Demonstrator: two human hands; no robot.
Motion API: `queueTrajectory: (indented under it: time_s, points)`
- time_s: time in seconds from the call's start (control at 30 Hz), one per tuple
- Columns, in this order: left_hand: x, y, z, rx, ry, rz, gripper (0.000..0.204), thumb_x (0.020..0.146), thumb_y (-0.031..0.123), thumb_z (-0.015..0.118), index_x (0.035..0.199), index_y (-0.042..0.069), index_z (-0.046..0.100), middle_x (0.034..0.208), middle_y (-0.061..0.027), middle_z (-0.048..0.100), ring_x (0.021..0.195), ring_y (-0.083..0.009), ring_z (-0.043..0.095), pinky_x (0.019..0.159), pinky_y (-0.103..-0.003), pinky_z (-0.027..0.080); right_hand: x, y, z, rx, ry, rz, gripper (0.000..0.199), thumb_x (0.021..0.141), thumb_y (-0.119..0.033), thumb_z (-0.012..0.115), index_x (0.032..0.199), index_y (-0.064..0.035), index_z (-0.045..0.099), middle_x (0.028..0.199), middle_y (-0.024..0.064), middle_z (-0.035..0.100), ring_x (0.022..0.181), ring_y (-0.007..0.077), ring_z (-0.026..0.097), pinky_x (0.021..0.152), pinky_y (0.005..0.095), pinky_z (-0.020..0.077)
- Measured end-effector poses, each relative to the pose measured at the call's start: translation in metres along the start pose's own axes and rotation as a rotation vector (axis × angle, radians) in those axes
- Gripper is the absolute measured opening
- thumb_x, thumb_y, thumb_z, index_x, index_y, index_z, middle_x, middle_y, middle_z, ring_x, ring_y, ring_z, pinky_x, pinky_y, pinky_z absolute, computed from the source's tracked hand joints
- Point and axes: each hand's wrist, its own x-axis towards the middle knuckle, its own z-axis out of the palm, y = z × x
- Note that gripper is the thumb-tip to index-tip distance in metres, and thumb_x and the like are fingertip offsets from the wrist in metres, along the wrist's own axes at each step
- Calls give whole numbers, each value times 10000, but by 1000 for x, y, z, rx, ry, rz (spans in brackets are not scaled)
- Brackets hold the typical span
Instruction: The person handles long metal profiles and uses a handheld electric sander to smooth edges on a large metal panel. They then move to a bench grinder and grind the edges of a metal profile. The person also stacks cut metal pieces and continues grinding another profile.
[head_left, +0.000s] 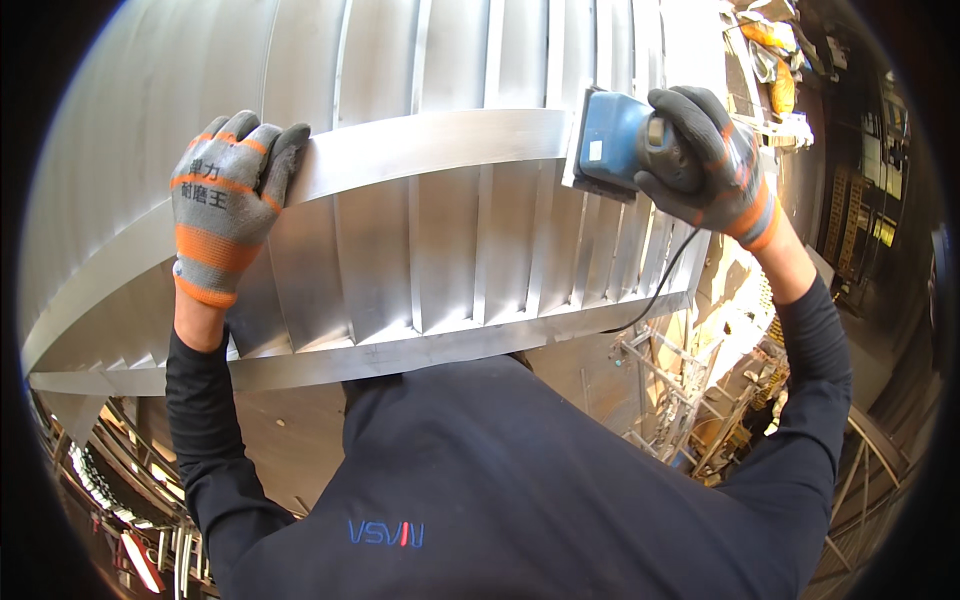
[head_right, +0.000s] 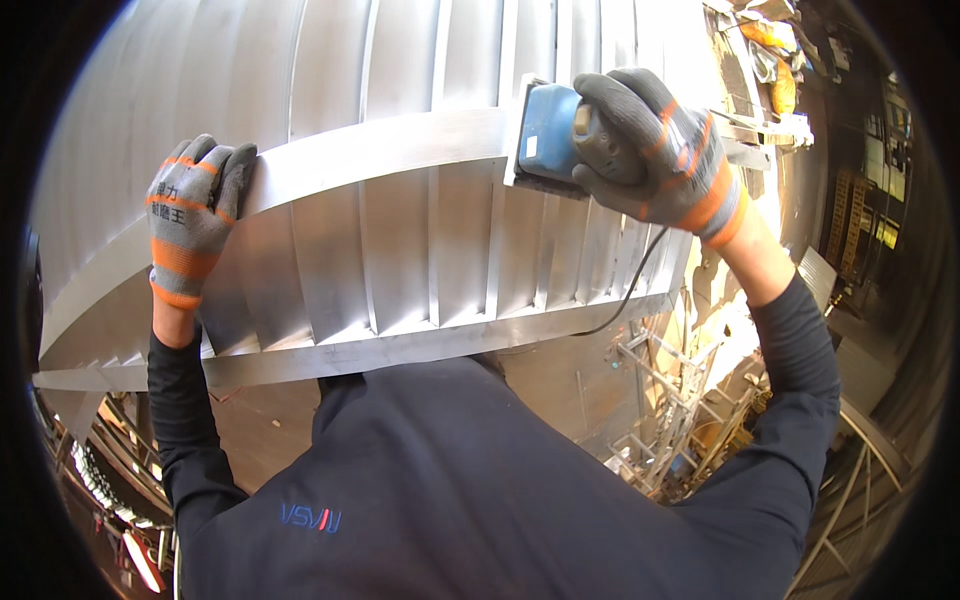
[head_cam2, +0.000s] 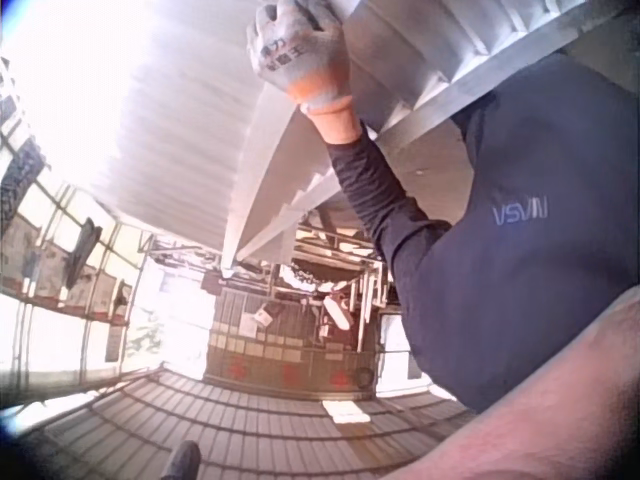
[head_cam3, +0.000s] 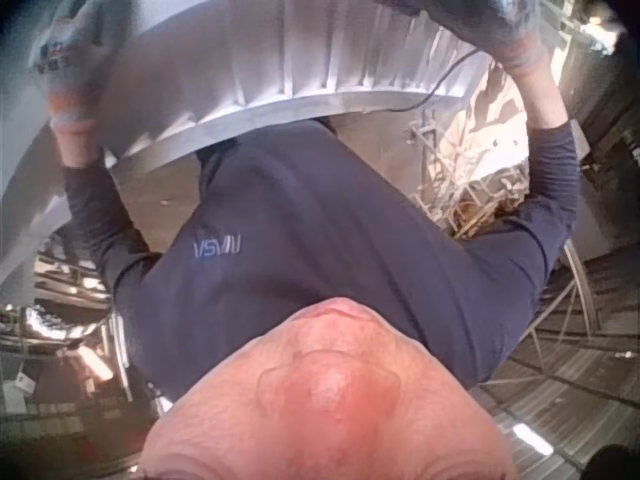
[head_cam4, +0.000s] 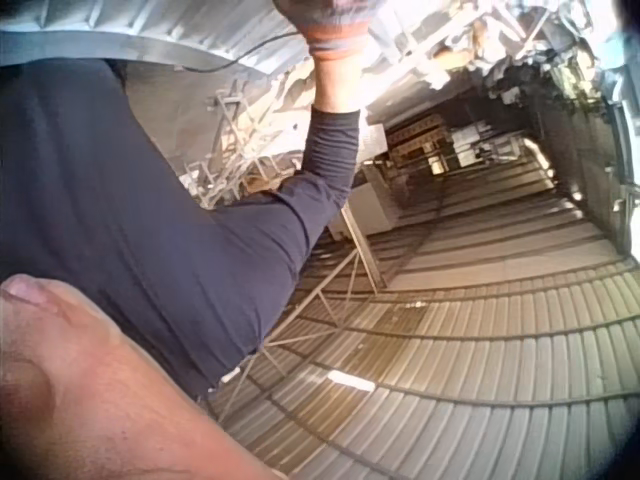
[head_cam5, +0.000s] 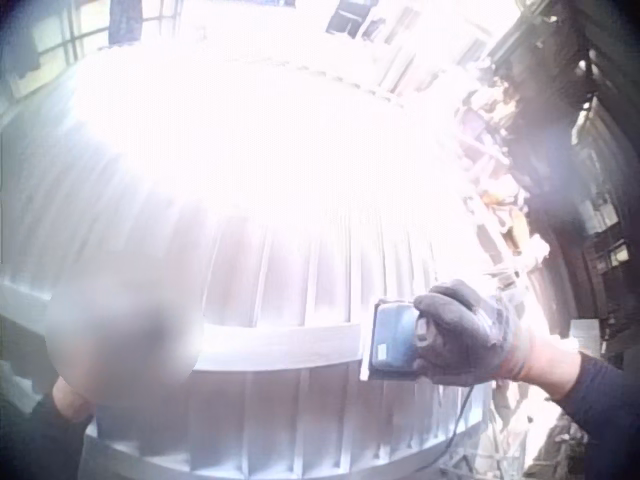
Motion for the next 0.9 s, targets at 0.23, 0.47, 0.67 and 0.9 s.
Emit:
queueTrajectory:
  time_s: [0.23, 0.47, 0.67, 0.9]
  points:
    - [1, -2, 2, 4, -16, -11, 66, 1035, 86, 800, 1058, 30, 827, 916, -174, 694, 874, -394, 670, 805, -457, 548, 49, -33, 32, 23, -78, 94, 656, 820, -232, 954, 1408, -176, 668, 1116, 87, 685, 865, 323, 778, 697, 438, 632]
    - [1, -6, -4, -15, -38, 55, 67, 1022, 130, 807, 1029, 66, 826, 944, -133, 727, 884, -374, 689, 805, -468, 546, 12, -13, 8, -64, -146, 218, 769, 857, -374, 924, 1535, -153, 639, 1300, 180, 743, 1057, 410, 785, 956, 512, 626]
    - [2, 11, -11, 15, -48, 88, 195, 1013, 226, 838, 1069, 44, 792, 988, -136, 748, 956, -372, 706, 875, -488, 536, -122, 65, -27, -85, -28, 636, 800, 924, -301, 942, 1639, -153, 613, 1404, 166, 736, 1277, 377, 749, 1101, 451, 602]
    - [16, 51, 18, 138, -153, 187, 721, 910, 504, 927, 1428, 36, 748, 1099, -135, 740, 1017, -369, 703, 924, -496, 561, -191, 63, -53, -73, 137, 770, 837, 916, -315, 961, 1647, -126, 601, 1443, 165, 737, 1311, 342, 749, 1131, 421, 611]
